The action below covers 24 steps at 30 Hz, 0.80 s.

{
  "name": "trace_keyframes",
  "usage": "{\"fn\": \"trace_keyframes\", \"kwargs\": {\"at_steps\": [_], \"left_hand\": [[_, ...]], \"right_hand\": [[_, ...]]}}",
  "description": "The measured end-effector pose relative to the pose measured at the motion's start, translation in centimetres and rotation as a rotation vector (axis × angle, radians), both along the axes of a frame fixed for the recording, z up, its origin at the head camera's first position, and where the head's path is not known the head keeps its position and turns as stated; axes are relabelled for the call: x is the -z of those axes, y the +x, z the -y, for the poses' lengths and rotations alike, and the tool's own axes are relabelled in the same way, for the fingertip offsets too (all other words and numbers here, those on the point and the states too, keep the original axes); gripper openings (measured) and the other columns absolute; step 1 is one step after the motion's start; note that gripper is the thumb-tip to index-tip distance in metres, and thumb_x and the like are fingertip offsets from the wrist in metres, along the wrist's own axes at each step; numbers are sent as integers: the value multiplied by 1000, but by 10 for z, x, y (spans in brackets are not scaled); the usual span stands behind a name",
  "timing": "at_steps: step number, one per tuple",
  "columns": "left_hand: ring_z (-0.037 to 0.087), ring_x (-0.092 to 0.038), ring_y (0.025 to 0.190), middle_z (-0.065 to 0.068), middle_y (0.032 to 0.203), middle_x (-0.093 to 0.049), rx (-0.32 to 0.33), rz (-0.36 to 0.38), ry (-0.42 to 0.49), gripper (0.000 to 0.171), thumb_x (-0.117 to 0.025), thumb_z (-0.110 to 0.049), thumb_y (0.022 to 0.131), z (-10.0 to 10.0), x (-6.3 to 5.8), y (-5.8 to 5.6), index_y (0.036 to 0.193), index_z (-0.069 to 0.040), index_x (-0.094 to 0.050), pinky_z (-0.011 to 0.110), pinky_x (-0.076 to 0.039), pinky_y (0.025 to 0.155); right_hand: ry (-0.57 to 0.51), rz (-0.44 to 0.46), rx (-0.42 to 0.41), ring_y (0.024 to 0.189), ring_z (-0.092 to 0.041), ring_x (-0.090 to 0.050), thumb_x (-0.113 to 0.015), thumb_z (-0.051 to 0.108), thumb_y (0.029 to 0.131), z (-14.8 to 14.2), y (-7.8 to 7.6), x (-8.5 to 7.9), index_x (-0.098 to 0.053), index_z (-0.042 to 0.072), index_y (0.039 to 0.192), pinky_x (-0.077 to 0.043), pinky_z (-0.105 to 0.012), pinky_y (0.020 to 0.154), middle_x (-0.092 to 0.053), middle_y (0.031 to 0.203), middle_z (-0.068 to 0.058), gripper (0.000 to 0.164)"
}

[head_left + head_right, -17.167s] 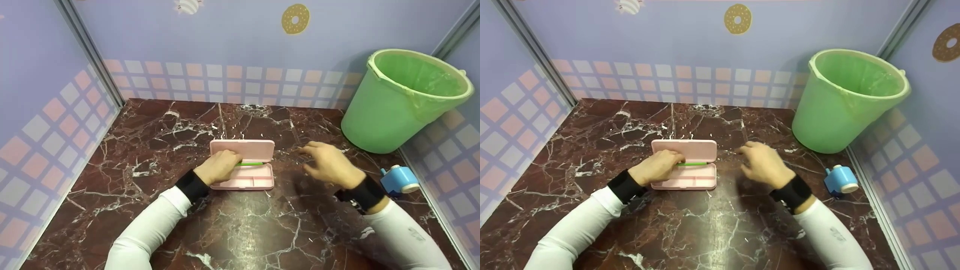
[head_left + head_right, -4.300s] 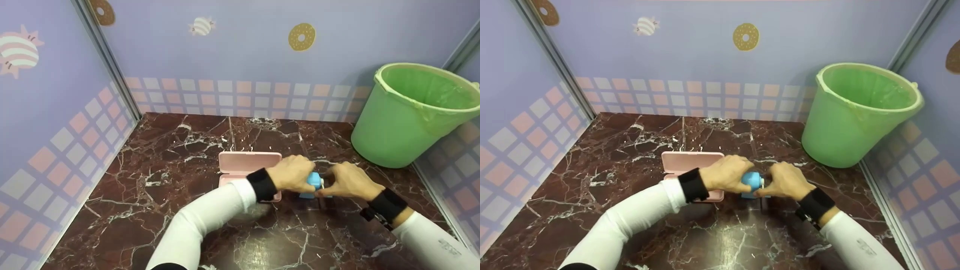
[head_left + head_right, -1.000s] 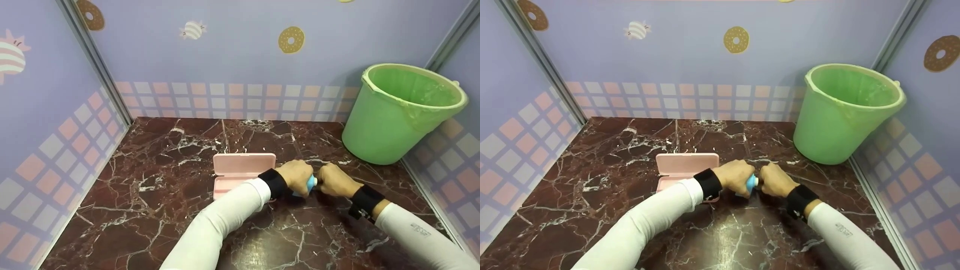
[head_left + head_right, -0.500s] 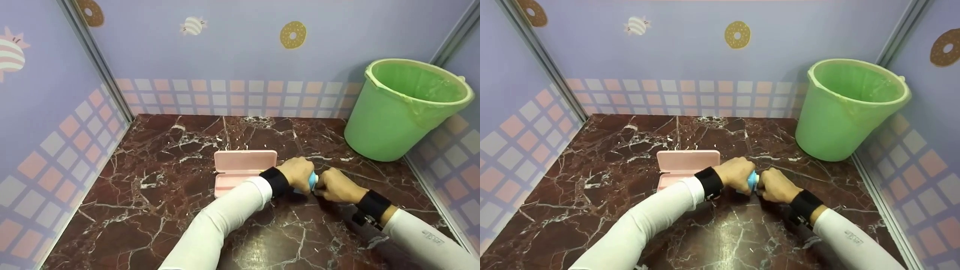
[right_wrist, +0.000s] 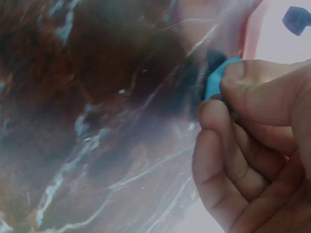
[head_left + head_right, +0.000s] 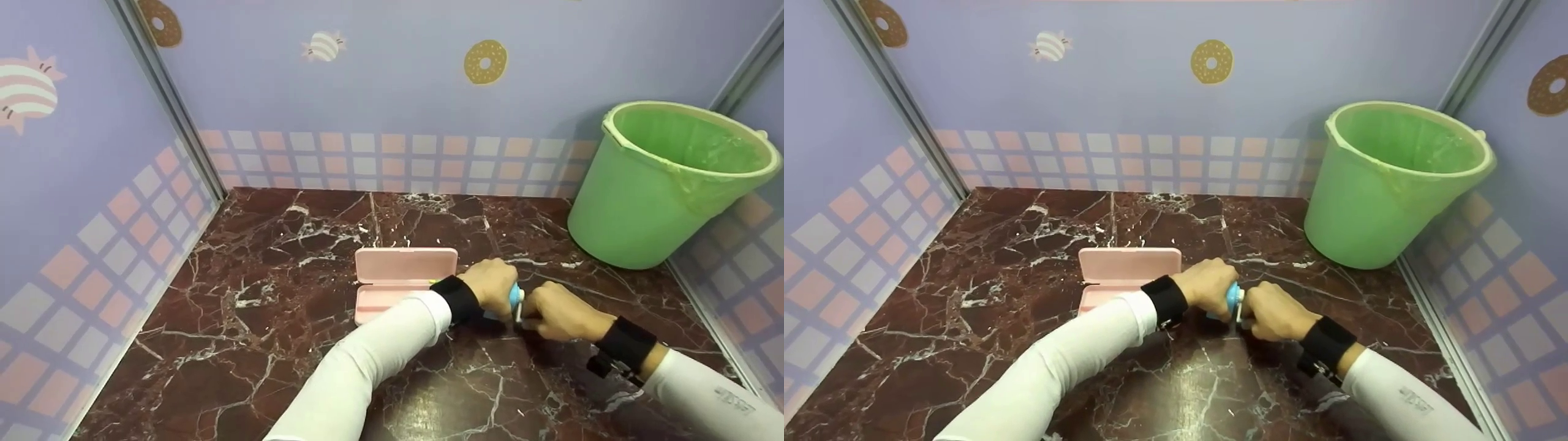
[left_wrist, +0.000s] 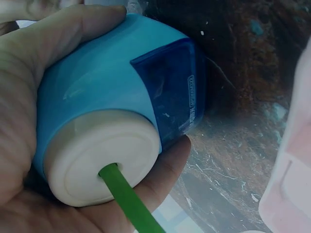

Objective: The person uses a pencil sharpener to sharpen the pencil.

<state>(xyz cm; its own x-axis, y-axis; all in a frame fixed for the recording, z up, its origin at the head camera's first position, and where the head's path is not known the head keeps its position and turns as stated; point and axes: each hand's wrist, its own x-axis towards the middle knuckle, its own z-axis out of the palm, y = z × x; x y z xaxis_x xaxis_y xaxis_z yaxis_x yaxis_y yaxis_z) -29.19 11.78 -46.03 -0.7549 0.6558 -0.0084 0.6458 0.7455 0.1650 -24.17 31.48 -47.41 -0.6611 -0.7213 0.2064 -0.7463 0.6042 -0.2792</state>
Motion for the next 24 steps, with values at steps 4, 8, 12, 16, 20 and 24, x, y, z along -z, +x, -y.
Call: {"fn": "trace_keyframes", "kwargs": {"at_steps": [4, 8, 12, 16, 20, 24], "left_hand": [[17, -66, 72, -5, 81, -66, -2, -7, 14, 31, -91, -39, 80, 0, -1, 1, 81, -22, -66, 35, -61, 65], [17, -67, 73, -4, 83, -68, -8, -4, 25, 32, -95, -38, 75, 0, -1, 0, 83, -21, -70, 36, -60, 65], [18, -69, 76, -3, 86, -72, -27, 4, 18, 33, -99, -38, 71, 0, -2, -1, 83, -22, -73, 37, -62, 67], [19, -70, 77, -3, 87, -73, -22, 13, 7, 32, -99, -36, 71, -2, -2, -1, 83, -22, -73, 38, -63, 69], [18, -68, 75, -4, 86, -71, -21, 18, -3, 31, -98, -34, 72, -3, -2, -1, 82, -22, -71, 37, -61, 67], [17, -67, 75, -5, 86, -69, -22, 13, -10, 32, -98, -34, 71, -2, -2, -1, 83, -22, -71, 36, -60, 66]], "right_hand": [[11, 7, 20, 58, 6, -38, -88, 1, 74, 0, 7, -10, -62, 22, 59, -37, -18, 58, -47, 60, 21, 37], [4, -2, 30, 55, 8, -36, -83, -1, 73, 0, 10, -22, -62, 23, 57, -35, -15, 55, -47, 58, 21, 36], [1, -21, 26, 54, 10, -31, -79, -5, 71, 1, 10, -30, -55, 25, 55, -29, -12, 53, -42, 58, 22, 41], [20, -33, 32, 55, 10, -30, -76, -9, 70, 1, 13, -36, -52, 26, 56, -28, -13, 53, -38, 60, 23, 45], [35, -60, 58, 55, 8, -31, -73, -11, 68, 0, 14, -44, -53, 26, 57, -29, -15, 53, -39, 61, 22, 43], [59, -86, 110, 56, 4, -36, -76, -10, 71, 2, 13, -51, -61, 27, 60, -34, -19, 54, -47, 61, 20, 41]]}}
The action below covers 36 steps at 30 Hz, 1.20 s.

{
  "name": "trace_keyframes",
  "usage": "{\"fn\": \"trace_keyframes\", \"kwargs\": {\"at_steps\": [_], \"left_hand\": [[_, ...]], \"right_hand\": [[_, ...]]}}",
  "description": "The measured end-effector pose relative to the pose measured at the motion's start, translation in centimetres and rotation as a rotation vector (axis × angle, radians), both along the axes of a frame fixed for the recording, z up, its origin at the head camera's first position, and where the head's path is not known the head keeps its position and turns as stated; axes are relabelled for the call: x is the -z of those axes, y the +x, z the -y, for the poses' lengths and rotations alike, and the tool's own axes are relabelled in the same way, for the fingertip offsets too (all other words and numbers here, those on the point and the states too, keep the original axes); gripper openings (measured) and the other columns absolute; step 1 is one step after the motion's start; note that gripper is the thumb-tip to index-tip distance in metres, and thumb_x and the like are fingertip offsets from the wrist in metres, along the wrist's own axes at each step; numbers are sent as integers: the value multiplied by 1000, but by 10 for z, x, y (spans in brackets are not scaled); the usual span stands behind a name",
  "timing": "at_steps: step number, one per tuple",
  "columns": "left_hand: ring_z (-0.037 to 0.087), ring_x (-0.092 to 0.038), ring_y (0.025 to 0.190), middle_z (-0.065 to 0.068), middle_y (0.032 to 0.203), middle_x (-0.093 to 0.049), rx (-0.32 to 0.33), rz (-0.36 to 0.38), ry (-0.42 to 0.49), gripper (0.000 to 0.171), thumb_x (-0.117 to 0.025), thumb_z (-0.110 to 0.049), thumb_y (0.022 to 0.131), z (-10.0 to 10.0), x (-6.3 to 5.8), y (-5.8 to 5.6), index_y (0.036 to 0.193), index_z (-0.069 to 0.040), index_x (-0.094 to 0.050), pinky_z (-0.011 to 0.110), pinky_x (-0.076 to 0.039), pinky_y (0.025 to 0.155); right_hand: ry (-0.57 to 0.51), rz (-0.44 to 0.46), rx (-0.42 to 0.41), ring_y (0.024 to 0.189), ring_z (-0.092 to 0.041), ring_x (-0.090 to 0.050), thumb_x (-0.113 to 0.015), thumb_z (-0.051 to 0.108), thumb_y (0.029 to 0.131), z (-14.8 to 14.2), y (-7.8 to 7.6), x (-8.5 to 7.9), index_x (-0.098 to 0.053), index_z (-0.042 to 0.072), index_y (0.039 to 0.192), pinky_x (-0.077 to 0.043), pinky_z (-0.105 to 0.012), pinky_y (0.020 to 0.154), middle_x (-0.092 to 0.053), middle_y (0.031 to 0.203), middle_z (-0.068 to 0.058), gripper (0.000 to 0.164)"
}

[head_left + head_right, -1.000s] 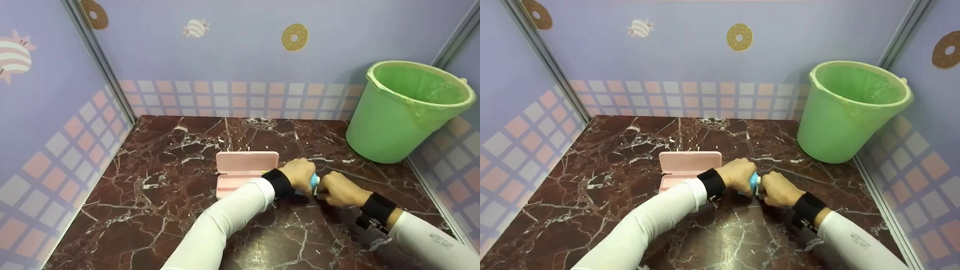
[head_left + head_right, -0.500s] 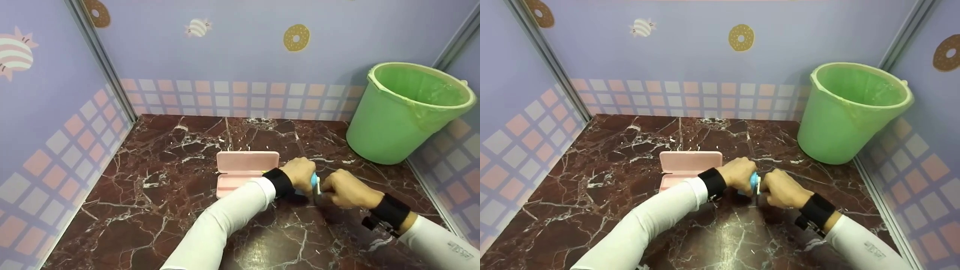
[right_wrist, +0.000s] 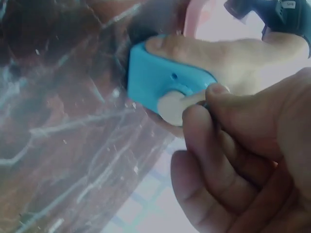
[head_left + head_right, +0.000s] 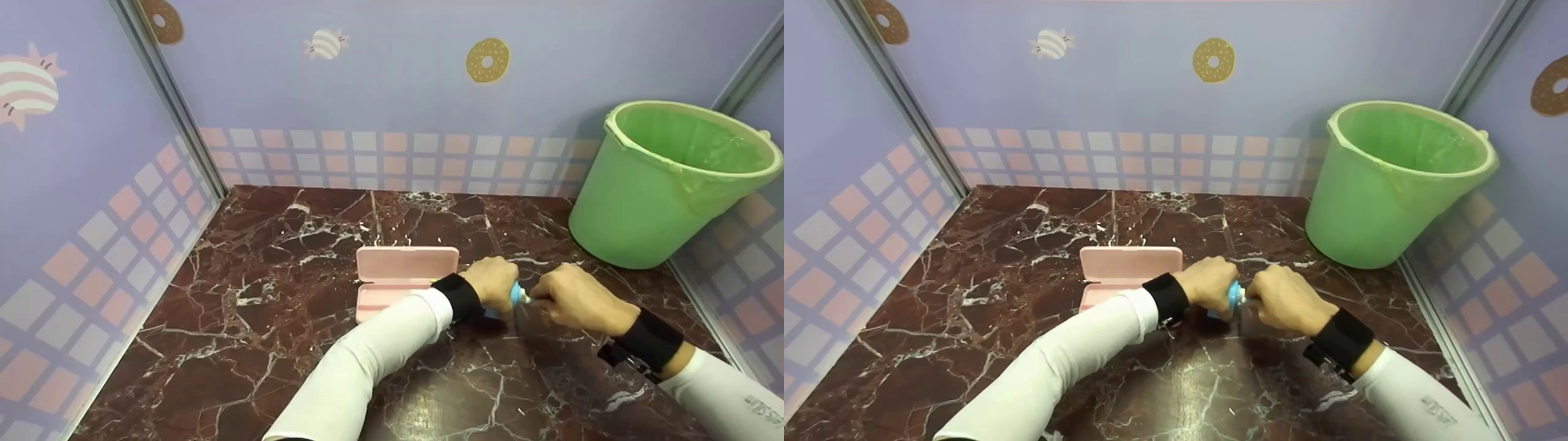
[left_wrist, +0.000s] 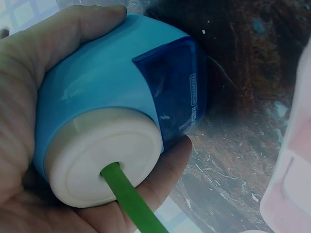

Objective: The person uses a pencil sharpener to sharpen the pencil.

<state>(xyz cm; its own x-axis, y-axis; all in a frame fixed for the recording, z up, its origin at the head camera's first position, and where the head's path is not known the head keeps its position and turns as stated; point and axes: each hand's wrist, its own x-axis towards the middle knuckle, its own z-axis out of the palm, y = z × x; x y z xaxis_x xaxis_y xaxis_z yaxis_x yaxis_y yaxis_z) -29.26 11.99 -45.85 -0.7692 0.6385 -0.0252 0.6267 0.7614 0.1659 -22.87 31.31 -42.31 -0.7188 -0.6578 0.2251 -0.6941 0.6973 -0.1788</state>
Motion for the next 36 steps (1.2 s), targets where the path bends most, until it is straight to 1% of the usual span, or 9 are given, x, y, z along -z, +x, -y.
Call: {"fn": "trace_keyframes", "kwargs": {"at_steps": [6, 10, 15, 18, 21, 26, 29, 32, 36], "left_hand": [[19, -72, 78, -2, 90, -75, 2, 1, -2, 39, -104, -42, 68, 0, -1, 1, 88, -22, -77, 39, -64, 70], [19, -73, 81, -2, 93, -77, -4, 3, -6, 45, -106, -46, 66, 3, -1, 0, 91, -22, -79, 39, -65, 71], [19, -74, 81, -2, 93, -78, -4, -27, -16, 42, -104, -45, 67, 4, 0, 0, 90, -23, -77, 38, -67, 73], [19, -75, 81, -2, 94, -79, 0, -38, -20, 39, -103, -44, 68, 3, 1, 0, 90, -24, -77, 38, -67, 75], [18, -75, 83, -2, 96, -79, 6, -41, -30, 41, -103, -45, 68, 1, 2, 1, 93, -25, -78, 36, -67, 77], [17, -73, 82, -3, 97, -79, 26, -46, -53, 42, -102, -46, 69, 0, 2, -1, 97, -25, -80, 34, -66, 76], [18, -72, 82, -3, 97, -78, 42, -37, -52, 41, -101, -43, 71, 1, 1, -2, 98, -22, -79, 35, -66, 76], [18, -72, 83, -3, 96, -77, 48, -30, -52, 41, -101, -41, 71, 2, 0, -3, 99, -22, -77, 36, -66, 76], [18, -72, 83, -3, 96, -77, 53, -18, -52, 40, -100, -41, 71, 1, 3, -2, 98, -22, -76, 37, -66, 75]], "right_hand": [[62, -66, 102, 57, -5, -44, -84, -1, 77, 3, 1, -6, -65, 26, 63, -42, -30, 52, -54, 61, 14, 36], [94, -124, 124, 55, -12, -53, -88, 4, 80, 8, 0, -5, -69, 21, 66, -48, -42, 50, -60, 61, 9, 29], [90, -216, 145, 54, -27, -62, -81, -1, 80, 8, -8, 1, -72, 15, 71, -52, -53, 50, -68, 64, -3, 20], [69, -201, 171, 55, -32, -65, -78, -3, 80, 5, -21, 4, -73, 14, 70, -53, -55, 50, -70, 65, -7, 20], [49, -142, 184, 55, -28, -64, -76, -6, 77, 3, -38, 11, -73, 14, 67, -52, -52, 51, -68, 63, -4, 22], [9, 1, 149, 55, -12, -49, -74, -9, 70, 1, -59, 35, -72, 18, 61, -44, -34, 50, -55, 59, 9, 29], [-23, 55, 106, 55, -5, -37, -75, -11, 69, 0, -62, 48, -63, 20, 56, -35, -25, 50, -42, 59, 16, 35], [-51, 62, 78, 55, -4, -30, -74, -13, 68, -1, -60, 56, -54, 20, 53, -31, -23, 51, -34, 60, 17, 41], [-62, 67, 65, 57, -5, -31, -74, -14, 67, -3, -57, 59, -51, 18, 52, -32, -24, 54, -32, 61, 18, 42]]}}
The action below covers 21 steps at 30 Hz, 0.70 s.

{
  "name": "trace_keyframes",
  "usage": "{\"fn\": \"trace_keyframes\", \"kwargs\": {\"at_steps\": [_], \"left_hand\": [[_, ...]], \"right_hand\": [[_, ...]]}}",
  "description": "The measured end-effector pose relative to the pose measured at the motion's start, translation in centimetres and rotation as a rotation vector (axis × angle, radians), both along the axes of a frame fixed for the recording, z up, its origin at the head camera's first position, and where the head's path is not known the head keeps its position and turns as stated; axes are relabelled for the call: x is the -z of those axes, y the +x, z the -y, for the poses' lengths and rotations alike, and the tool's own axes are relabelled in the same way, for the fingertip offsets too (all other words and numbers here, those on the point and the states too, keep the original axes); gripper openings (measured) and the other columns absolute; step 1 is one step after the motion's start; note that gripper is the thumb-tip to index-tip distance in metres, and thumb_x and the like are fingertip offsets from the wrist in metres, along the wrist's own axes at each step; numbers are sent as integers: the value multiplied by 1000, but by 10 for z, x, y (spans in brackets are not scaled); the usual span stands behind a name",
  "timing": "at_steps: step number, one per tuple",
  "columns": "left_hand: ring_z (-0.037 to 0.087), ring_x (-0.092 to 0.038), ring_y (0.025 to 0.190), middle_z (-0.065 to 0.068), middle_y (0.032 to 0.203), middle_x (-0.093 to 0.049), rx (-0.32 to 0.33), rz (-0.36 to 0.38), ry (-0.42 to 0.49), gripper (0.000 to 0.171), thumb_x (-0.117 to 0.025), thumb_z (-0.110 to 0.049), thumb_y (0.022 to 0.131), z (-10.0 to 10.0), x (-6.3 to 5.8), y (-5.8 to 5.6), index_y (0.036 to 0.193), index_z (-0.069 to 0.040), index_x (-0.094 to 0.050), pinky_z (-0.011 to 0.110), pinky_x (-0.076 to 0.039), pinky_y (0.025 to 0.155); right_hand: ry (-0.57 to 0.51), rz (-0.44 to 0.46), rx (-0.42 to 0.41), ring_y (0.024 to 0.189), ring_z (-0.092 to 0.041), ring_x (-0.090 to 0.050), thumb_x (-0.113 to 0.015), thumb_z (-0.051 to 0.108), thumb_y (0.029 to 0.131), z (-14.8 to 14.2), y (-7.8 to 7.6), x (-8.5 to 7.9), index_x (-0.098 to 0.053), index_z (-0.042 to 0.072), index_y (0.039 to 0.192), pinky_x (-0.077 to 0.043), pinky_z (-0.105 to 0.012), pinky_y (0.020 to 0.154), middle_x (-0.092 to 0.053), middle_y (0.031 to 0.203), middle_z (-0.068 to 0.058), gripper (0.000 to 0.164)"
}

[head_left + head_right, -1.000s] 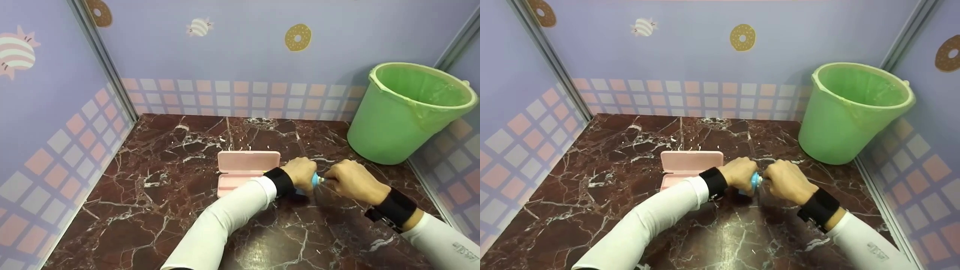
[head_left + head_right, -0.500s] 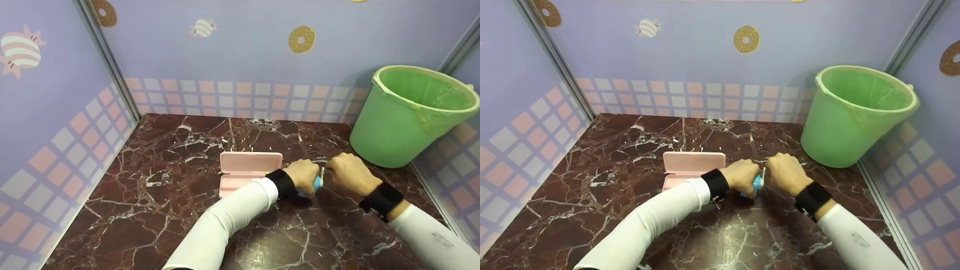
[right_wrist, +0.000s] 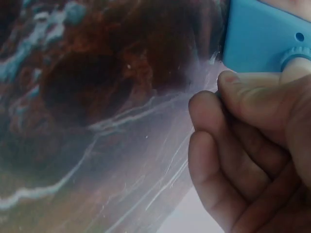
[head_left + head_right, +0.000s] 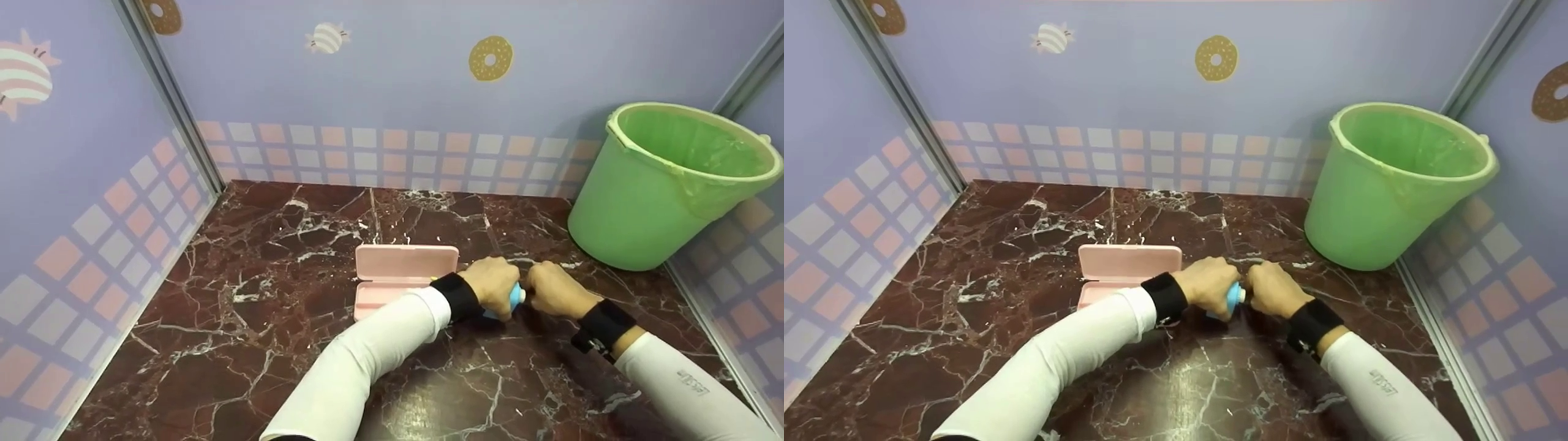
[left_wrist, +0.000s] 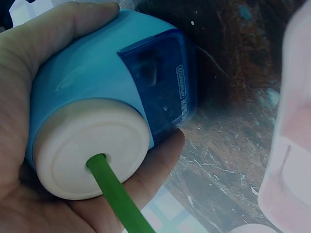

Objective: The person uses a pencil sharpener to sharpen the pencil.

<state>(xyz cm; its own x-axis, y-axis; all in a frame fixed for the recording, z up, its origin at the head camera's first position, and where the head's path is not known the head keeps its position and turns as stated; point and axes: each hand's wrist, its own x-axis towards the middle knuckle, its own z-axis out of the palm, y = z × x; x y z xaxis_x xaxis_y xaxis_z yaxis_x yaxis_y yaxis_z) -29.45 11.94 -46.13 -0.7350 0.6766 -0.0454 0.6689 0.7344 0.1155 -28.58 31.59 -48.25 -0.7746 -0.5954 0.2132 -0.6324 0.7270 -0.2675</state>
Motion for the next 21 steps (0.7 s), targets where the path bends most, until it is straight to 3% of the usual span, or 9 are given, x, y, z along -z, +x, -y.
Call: {"fn": "trace_keyframes", "kwargs": {"at_steps": [9, 14, 21], "left_hand": [[18, -72, 83, -2, 97, -77, -24, -28, -38, 41, -100, -46, 71, -2, 0, 1, 95, -23, -76, 37, -67, 76], [17, -70, 79, -4, 94, -76, -19, -32, -21, 38, -99, -44, 71, -1, 0, 3, 91, -23, -74, 36, -66, 73], [16, -70, 79, -6, 92, -74, -13, -34, -17, 39, -99, -44, 72, 0, -1, 2, 91, -23, -73, 36, -65, 72]], "right_hand": [[31, 18, -4, 56, -3, -29, -75, -10, 65, 0, 2, 2, -48, 20, 52, -31, -23, 53, -30, 60, 19, 43], [0, 19, -17, 55, 2, -27, -82, -6, 68, -2, 7, 8, -51, 19, 51, -29, -19, 52, -33, 59, 20, 43], [-18, -37, -67, 56, 3, -28, -86, -5, 72, -3, 16, 12, -49, 19, 52, -29, -18, 53, -30, 61, 20, 48]]}}
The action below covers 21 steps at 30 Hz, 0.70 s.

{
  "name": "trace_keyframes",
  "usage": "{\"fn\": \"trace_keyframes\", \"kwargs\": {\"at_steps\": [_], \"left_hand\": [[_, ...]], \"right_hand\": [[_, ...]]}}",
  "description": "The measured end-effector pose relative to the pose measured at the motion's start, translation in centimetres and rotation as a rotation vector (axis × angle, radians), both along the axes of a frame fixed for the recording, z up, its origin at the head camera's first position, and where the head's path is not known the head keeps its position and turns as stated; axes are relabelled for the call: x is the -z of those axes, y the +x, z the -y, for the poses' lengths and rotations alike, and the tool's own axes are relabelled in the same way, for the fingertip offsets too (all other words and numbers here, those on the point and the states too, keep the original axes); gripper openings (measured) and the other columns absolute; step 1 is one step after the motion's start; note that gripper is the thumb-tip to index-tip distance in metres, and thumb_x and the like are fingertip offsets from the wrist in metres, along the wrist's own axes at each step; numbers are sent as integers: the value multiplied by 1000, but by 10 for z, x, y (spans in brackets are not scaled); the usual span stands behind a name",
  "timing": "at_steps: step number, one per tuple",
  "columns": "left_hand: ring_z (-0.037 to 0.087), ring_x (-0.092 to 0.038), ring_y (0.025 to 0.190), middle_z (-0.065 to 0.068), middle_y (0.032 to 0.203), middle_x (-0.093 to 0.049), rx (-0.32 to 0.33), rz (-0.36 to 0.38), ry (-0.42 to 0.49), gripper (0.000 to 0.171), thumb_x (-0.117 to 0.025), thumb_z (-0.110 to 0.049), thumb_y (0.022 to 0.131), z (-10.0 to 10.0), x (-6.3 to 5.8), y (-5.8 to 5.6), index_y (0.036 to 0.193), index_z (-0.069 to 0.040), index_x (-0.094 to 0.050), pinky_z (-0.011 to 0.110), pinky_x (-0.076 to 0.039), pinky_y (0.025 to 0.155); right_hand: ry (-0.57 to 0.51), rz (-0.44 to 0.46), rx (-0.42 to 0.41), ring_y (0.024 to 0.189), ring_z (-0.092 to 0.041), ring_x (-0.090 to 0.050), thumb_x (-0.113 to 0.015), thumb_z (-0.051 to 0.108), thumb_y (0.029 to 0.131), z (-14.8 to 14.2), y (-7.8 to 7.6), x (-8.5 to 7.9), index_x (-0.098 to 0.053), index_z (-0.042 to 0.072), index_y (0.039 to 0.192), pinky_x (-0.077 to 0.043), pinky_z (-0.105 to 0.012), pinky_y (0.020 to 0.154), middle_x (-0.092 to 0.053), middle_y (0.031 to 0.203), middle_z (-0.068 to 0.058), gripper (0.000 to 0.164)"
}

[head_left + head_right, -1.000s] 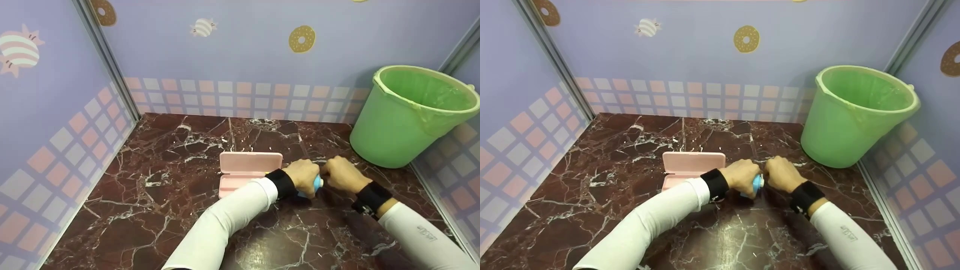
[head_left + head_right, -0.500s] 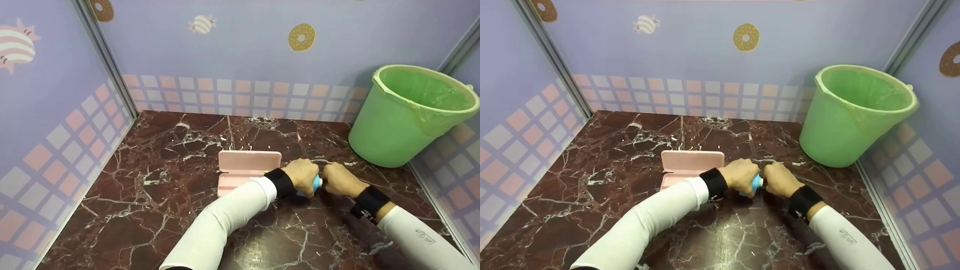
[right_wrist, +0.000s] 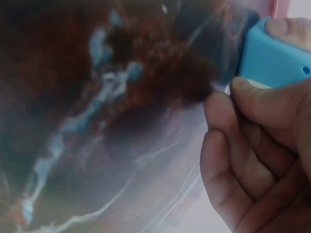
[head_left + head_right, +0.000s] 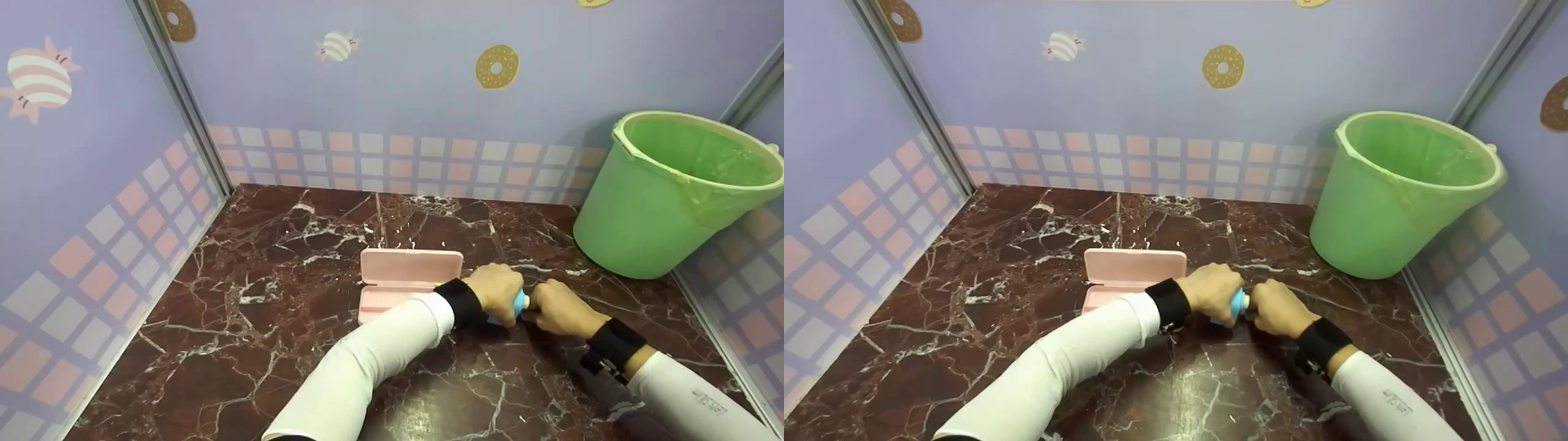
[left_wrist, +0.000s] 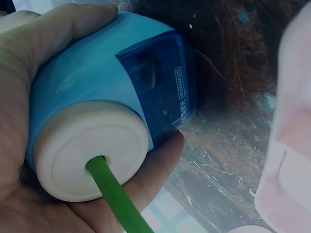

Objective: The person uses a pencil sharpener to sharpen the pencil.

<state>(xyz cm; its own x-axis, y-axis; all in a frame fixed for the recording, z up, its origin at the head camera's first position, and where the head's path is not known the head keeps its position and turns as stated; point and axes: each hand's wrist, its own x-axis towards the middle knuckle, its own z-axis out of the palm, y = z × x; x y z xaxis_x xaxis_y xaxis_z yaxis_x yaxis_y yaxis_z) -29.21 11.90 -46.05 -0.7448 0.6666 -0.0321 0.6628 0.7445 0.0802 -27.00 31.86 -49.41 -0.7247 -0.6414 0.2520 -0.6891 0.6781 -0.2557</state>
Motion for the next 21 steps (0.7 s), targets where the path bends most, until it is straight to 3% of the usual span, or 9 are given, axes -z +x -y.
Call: {"fn": "trace_keyframes", "kwargs": {"at_steps": [11, 21], "left_hand": [[17, -69, 78, -6, 89, -72, -5, 19, 15, 38, -99, -42, 72, -1, 0, -1, 91, -23, -73, 37, -65, 72], [17, -69, 78, -6, 88, -72, -7, 11, 26, 33, -96, -40, 74, -1, 0, 0, 87, -23, -71, 37, -65, 71]], "right_hand": [[28, -68, -66, 57, 2, -36, -91, -1, 68, 4, 16, -2, -54, 20, 55, -38, -21, 53, -37, 61, 21, 44], [106, -35, -22, 57, -2, -40, -93, 4, 72, 6, 26, -9, -59, 21, 59, -40, -27, 52, -42, 61, 18, 40]]}}
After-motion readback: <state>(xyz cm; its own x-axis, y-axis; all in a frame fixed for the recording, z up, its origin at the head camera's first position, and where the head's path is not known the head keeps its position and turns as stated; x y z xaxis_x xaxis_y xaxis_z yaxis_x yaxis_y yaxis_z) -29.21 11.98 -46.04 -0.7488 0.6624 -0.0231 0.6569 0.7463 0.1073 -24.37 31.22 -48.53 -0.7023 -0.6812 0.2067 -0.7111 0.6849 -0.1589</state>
